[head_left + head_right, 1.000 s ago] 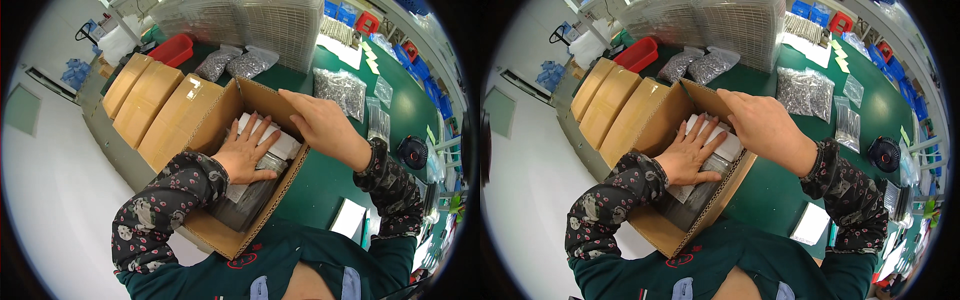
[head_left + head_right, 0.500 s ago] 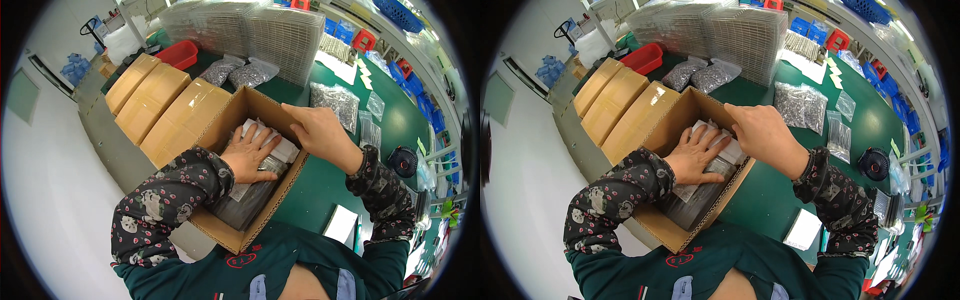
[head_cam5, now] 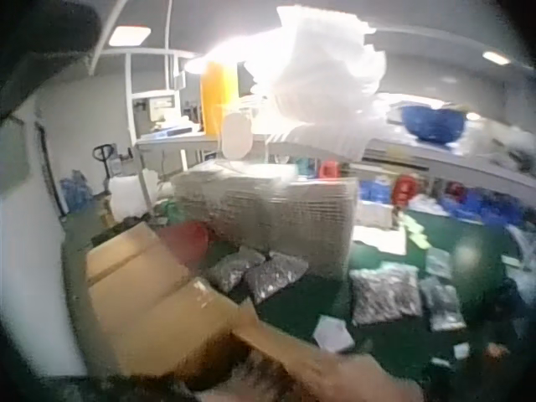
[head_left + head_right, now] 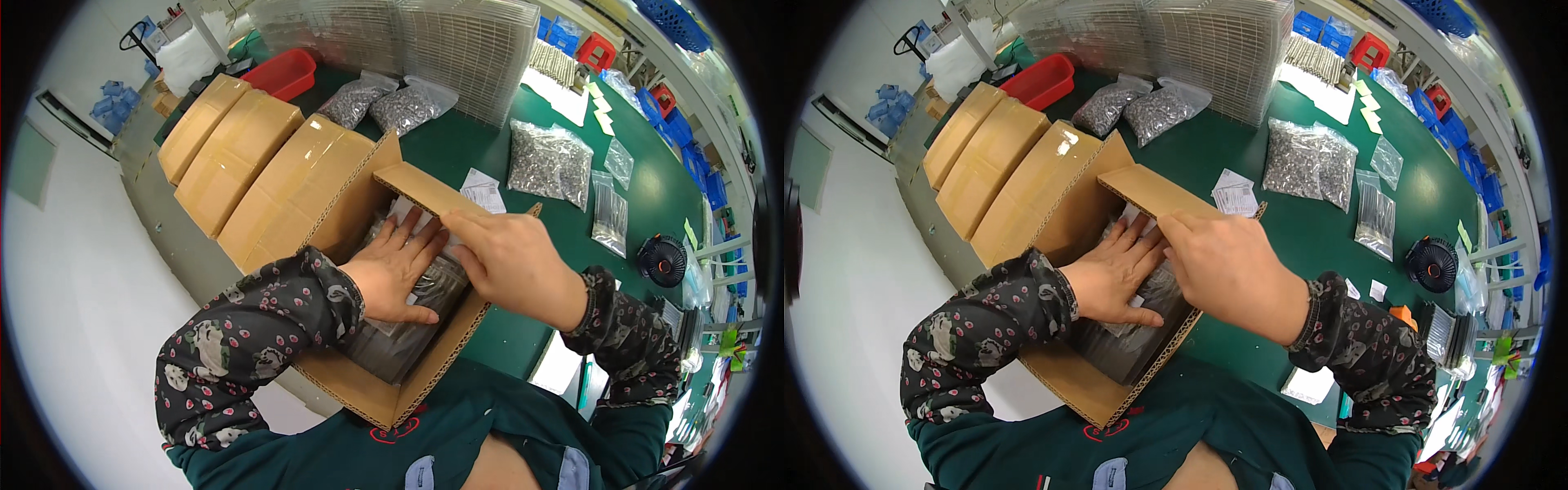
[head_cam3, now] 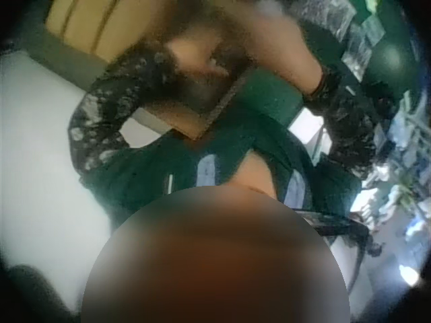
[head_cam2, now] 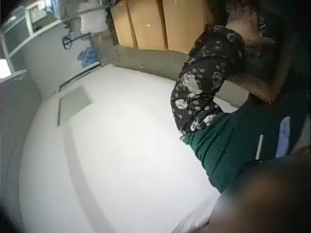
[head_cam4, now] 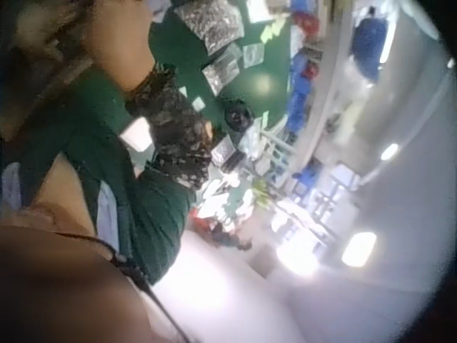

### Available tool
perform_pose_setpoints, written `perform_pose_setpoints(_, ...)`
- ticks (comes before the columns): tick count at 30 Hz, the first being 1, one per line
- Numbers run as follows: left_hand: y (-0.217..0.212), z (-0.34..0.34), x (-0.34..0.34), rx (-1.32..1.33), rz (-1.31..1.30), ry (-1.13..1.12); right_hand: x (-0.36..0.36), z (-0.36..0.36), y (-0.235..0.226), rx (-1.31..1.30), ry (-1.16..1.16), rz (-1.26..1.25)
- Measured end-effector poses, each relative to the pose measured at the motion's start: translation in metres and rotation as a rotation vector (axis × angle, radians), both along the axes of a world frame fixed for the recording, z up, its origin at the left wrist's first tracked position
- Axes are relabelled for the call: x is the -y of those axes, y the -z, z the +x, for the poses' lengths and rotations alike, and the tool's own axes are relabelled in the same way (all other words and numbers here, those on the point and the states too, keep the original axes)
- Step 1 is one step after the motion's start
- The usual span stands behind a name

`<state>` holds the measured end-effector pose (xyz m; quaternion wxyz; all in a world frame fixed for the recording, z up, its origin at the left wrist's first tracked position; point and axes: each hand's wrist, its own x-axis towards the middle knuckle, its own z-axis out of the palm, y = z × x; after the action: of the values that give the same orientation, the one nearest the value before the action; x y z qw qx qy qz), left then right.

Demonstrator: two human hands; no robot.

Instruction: Packing small hardware components into anti-static bags, labeling them, and placing them into cardboard boxes with protective foam.

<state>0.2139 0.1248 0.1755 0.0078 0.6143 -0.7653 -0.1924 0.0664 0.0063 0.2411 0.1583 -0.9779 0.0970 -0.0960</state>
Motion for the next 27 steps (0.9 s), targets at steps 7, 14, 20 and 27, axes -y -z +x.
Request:
perform_pose_setpoints(7,-0.006,0.003,0.003,-0.014,0.036,0.010,0.002,0.010,0.002,-0.197,-0.162,-0.082)
perform_pose_setpoints(14,-0.019,0.002,-0.012,-0.091,0.067,-0.016,0.007,0.028,-0.005,-0.614,-0.301,-0.219)
perform_pose_setpoints(20,-0.086,-0.002,-0.091,-0.113,-0.170,-0.137,0.020,0.027,0.001,-0.573,-0.436,-0.141)
perform_pose_setpoints(27,-0.034,-0.045,-0.153,-0.160,-0.617,-0.379,0.002,0.026,-0.003,-0.587,-0.409,-0.208)
